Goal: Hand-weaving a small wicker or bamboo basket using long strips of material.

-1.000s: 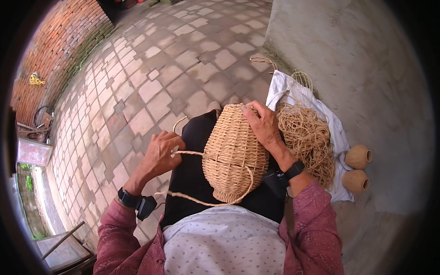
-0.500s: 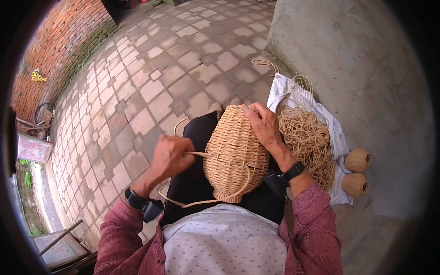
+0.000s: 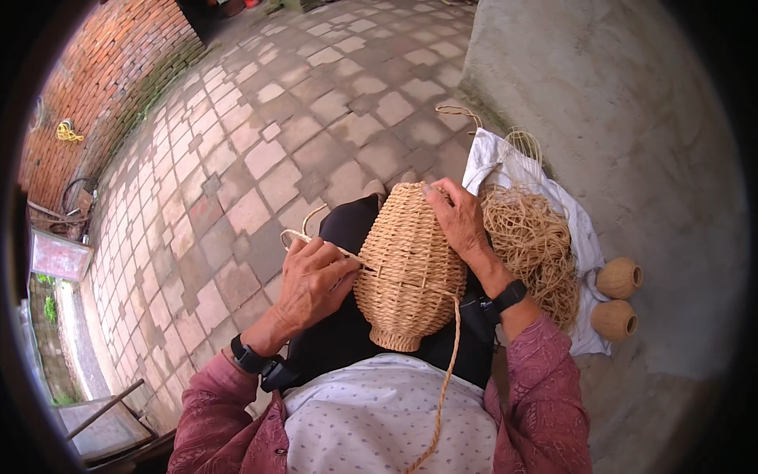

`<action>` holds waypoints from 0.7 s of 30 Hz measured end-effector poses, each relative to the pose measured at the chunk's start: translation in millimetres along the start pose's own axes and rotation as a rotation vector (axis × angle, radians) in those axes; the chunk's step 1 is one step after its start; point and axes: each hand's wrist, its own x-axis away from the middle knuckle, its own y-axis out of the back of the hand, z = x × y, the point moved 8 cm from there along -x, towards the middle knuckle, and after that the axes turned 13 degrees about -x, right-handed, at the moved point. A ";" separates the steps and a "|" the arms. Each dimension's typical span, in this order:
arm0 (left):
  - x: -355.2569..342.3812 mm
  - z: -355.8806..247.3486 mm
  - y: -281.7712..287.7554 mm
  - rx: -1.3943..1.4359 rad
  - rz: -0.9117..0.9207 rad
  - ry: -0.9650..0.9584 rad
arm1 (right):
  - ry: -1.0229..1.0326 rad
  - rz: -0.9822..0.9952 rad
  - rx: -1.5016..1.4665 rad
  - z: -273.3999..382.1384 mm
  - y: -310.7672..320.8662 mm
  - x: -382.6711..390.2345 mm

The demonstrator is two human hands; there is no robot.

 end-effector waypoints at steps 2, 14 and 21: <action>-2.8 -2.8 -2.8 -0.009 -0.010 -0.026 | 0.007 -0.006 -0.004 -0.3 0.9 1.4; 152.9 242.9 23.9 -0.539 0.297 0.835 | -0.086 -0.010 -0.006 -5.1 12.4 2.5; 6.9 26.8 -5.5 0.358 0.192 0.325 | 0.350 -0.214 0.138 55.2 21.5 41.5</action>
